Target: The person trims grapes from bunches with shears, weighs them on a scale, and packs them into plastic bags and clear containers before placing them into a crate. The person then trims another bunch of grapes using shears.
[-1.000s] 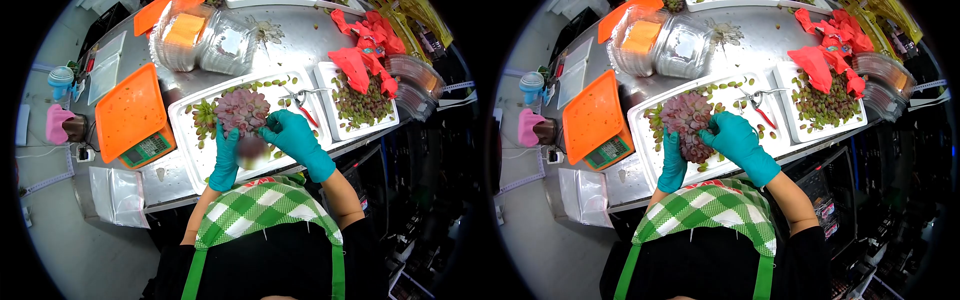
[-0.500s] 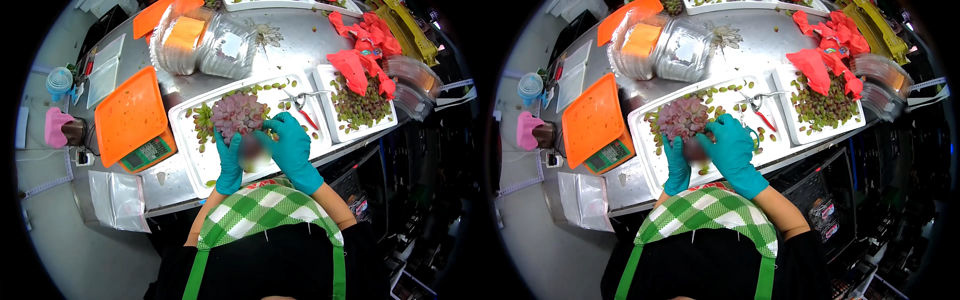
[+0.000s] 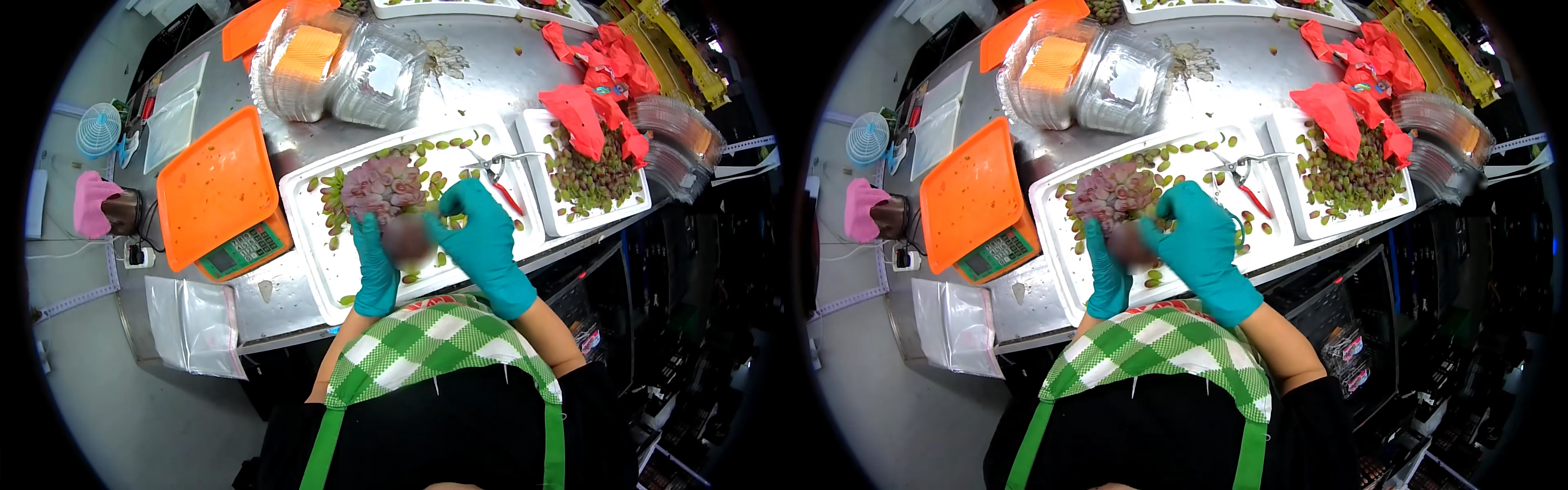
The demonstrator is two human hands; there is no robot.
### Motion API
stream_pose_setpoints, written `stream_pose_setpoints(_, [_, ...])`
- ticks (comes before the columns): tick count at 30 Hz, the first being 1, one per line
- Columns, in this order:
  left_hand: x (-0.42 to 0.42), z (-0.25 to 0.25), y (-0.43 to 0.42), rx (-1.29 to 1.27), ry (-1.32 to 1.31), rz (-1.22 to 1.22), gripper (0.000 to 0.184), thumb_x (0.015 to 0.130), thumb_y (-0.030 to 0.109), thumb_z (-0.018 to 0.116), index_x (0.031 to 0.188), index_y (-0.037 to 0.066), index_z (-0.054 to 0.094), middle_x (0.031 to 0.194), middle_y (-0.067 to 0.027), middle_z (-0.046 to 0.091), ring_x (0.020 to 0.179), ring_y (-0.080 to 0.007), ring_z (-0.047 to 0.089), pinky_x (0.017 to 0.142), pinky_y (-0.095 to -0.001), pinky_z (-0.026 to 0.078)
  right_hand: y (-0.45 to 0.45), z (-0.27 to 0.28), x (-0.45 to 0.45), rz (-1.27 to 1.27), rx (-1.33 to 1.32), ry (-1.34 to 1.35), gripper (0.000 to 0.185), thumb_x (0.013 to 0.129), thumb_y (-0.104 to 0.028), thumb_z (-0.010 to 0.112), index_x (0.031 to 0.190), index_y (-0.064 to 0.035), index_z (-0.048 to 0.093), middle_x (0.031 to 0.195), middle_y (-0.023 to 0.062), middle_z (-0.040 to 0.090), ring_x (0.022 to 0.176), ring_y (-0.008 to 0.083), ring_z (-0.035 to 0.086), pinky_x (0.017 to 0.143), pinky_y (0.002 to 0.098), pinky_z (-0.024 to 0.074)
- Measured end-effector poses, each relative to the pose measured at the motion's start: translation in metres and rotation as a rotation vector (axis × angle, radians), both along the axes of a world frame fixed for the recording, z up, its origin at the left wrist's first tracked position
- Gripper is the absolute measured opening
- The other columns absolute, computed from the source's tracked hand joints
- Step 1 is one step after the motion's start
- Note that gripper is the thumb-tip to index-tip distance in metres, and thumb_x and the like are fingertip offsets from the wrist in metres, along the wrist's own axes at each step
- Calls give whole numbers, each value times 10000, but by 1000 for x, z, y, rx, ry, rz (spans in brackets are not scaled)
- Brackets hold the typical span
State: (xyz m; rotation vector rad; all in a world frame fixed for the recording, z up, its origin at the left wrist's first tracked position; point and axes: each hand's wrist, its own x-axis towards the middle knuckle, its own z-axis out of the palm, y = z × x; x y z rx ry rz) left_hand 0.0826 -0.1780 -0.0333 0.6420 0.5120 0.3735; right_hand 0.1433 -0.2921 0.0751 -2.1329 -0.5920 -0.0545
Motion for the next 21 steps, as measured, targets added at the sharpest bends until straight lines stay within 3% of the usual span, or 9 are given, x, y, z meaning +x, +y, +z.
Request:
stream_pose_setpoints(2, [-8, 17, 5, -182, 47, -109, 633, 789, 512, 487, 1248, 104, 331, 1133, -97, 477, 974, -219, 519, 826, -374, 451, -7, -3, 9, -90, 78, 120, 168, 724, -101, 656, 832, -43, 540, 763, 16, 563, 677, 70, 534, 575, 220, 442])
stream_pose_setpoints(3, [-7, 13, 12, -162, 65, -179, 693, 764, 629, 402, 1232, 120, 359, 1072, -90, 517, 957, -224, 528, 817, -378, 454, -14, -10, 18, -116, 128, 174, 304, 739, -160, 645, 1017, -86, 547, 889, 62, 583, 729, 138, 571, 638, 255, 458])
stream_pose_setpoints(4, [-7, 13, 13, -169, 43, -149, 687, 766, 628, 400, 1227, 120, 366, 1061, -89, 523, 952, -224, 529, 818, -376, 452, -21, -10, 24, -78, 163, 161, 449, 743, -164, 639, 1160, -106, 483, 969, 88, 569, 782, 146, 565, 681, 258, 455])
stream_pose_setpoints(6, [-5, 23, 14, -174, 8, -117, 681, 769, 625, 398, 1225, 120, 367, 1062, -87, 519, 958, -224, 523, 825, -375, 447, -38, -34, 37, -73, 58, 19, 490, 757, -137, 614, 1212, -114, 436, 1006, 103, 555, 830, 191, 566, 716, 282, 454])
stream_pose_setpoints(8, [-5, 24, 16, -168, -11, -120, 681, 772, 620, 399, 1233, 120, 357, 1086, -89, 501, 978, -227, 509, 836, -376, 440, -67, -62, 40, -35, -278, 154, 508, 754, -130, 600, 1226, -118, 413, 998, 95, 555, 870, 244, 560, 729, 292, 454])
stream_pose_setpoints(9, [-7, 23, 16, -167, -13, -124, 681, 773, 617, 399, 1237, 119, 352, 1098, -89, 492, 988, -228, 502, 842, -377, 436, -78, -78, 43, -32, -446, 403, 536, 719, -189, 631, 1204, -96, 423, 972, 113, 555, 890, 273, 554, 747, 348, 444])
stream_pose_setpoints(12, [-8, 21, 16, -158, -21, -141, 682, 778, 609, 400, 1248, 119, 337, 1133, -91, 465, 1018, -232, 482, 860, -380, 425, -91, -115, 29, -21, -927, 87, 522, 675, -288, 663, 1114, -77, 475, 905, 114, 562, 838, 253, 569, 747, 394, 425])
stream_pose_setpoints(18, [-7, 22, 11, -156, -50, -184, 685, 787, 594, 401, 1270, 119, 306, 1204, -95, 410, 1078, -240, 441, 894, -385, 403, -78, -122, 33, -153, -943, 197, 458, 634, -387, 687, 949, -105, 513, 834, 77, 564, 741, 225, 573, 722, 419, 408])
stream_pose_setpoints(21, [-7, 24, 10, -159, -70, -192, 687, 791, 586, 402, 1281, 118, 291, 1239, -96, 383, 1107, -244, 420, 912, -387, 392, -81, -137, 38, -134, -872, 189, 418, 632, -409, 685, 881, -106, 539, 774, 71, 578, 689, 228, 577, 616, 377, 438])
